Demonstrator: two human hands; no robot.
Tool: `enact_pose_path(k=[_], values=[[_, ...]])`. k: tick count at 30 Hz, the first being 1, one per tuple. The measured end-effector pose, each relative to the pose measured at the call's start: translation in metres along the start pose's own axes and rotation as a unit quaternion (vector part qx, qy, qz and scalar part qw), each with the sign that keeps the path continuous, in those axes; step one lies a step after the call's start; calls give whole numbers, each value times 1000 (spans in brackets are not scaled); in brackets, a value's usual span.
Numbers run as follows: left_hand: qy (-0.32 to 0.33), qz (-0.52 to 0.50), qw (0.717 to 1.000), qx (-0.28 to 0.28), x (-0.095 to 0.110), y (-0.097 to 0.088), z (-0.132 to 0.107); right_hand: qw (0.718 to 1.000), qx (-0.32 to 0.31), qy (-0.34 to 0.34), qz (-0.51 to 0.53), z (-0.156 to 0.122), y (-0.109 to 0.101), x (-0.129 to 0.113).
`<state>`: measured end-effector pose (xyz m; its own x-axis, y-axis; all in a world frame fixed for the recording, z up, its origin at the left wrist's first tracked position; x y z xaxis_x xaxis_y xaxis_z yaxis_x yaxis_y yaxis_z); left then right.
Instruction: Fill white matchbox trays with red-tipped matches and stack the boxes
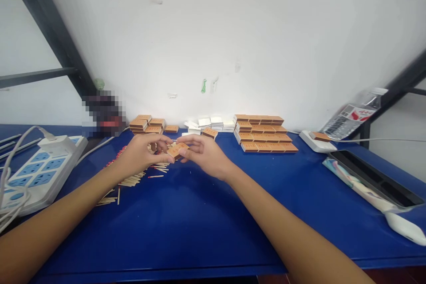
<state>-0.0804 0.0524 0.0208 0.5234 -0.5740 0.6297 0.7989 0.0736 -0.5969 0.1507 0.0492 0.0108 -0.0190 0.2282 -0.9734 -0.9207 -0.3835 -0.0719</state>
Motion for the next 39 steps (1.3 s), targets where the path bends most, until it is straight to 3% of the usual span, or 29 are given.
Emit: enact_pose_path(k=[3, 6, 8, 12, 15, 27, 31, 39], values=[[7, 31, 999, 14, 1, -2, 0, 996, 83, -28, -18, 9, -26, -9], [26, 54, 998, 22, 0, -2, 0, 967, 229, -73, -82, 15, -79, -17], [35, 63, 997, 25, -1, -2, -1, 927, 340, -94, -128, 13, -125, -17], [43, 58, 997, 28, -2, 0, -2, 802, 529, -63, -269, -1, -208, -2], [43, 56, 997, 25, -1, 0, -2, 789, 547, -28, -279, -8, -239, 14], [37, 60, 997, 18, -3, -1, -2, 824, 482, 15, -299, -9, -251, 37], [37, 59, 997, 15, -1, -1, -2, 825, 453, 29, -337, -12, -254, 31], [40, 57, 998, 7, 0, -3, -1, 858, 431, 59, -275, -20, -243, 14]])
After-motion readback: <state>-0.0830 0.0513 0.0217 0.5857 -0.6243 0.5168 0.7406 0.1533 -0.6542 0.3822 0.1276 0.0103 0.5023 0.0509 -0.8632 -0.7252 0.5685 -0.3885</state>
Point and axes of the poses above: each hand's wrist, its own z-axis towards the middle knuckle, its own y-axis out of the palm, x = y × z, the point moved 1 cm from there along z, towards the middle knuckle, and after that the axes turned 7 degrees about x, right-handed, at the moved point
